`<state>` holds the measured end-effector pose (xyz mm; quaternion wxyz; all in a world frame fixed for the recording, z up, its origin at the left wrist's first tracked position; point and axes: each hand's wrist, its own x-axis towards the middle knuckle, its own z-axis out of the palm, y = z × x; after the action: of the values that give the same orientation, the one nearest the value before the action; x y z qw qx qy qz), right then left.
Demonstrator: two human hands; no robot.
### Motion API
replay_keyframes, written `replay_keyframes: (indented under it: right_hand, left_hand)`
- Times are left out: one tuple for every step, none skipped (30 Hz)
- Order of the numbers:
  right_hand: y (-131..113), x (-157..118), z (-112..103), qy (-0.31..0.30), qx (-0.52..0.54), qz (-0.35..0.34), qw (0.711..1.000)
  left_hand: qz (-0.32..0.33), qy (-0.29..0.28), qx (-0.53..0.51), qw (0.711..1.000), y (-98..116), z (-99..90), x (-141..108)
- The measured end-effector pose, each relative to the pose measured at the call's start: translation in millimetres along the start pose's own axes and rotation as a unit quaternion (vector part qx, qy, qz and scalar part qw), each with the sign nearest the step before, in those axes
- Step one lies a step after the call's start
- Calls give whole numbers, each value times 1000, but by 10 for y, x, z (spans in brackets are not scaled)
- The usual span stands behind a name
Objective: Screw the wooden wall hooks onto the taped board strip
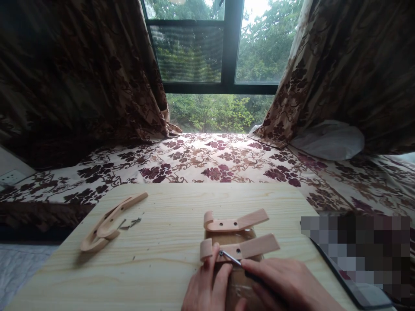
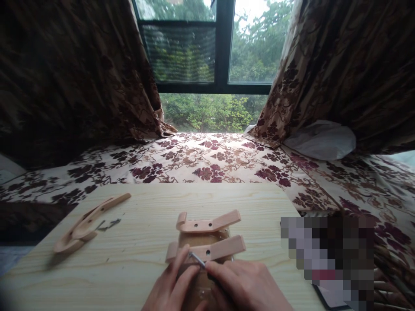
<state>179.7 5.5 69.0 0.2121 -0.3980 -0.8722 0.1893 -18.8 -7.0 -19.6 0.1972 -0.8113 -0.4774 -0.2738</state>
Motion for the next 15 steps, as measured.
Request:
replay_keyframes:
  right_hand:
    - [-43,34,-105,-18,4,9,1000]
    - [-86,72,-224,-40,6,14,999]
    - [-125,113,-349,-48,1,15,999]
    - [-157,156,-472,-48,-8,15,999]
    - [-181,200,-586,-50,-19,13,998]
    - [-195,246,-685,-56,-36,9,998]
    - [-202,293,-767,-63,-56,0,996]
    - [-205,340,-830,-78,-77,-3,994]
    - [-205,388,-875,-92,-96,-10,991]
    - [-207,434,-903,-106,-111,-19,988]
    - [-211,477,-918,-120,-123,-29,985]
    - [-219,516,-923,-132,-131,-39,982]
    - [-230,549,-920,-143,-136,-48,979]
    - [-242,576,-913,-152,-141,-56,977]
    - [-255,598,-902,-161,-146,-61,974]
  left_hand:
    - [35,-5,-7,999,-25,-56,30]
    - [39,-12,-8,999,-44,-113,63]
    - [45,-15,-8,999,-56,-167,99]
    - [48,-21,-7,999,-61,-218,135]
    - [47,-25,-2,999,-59,-264,171]
    - [50,-28,4,998,-51,-305,205]
    - [52,-32,10,998,-38,-338,236]
    - [55,-38,17,998,-21,-363,263]
    - [54,-44,23,997,-2,-379,285]
    - [51,-55,26,997,19,-387,302]
    - [45,-66,27,996,39,-386,315]
    - [37,-78,27,996,58,-380,322]
    - [27,-87,26,996,74,-369,325]
    - [18,-95,25,995,87,-355,324]
    - [12,-100,24,995,97,-341,319]
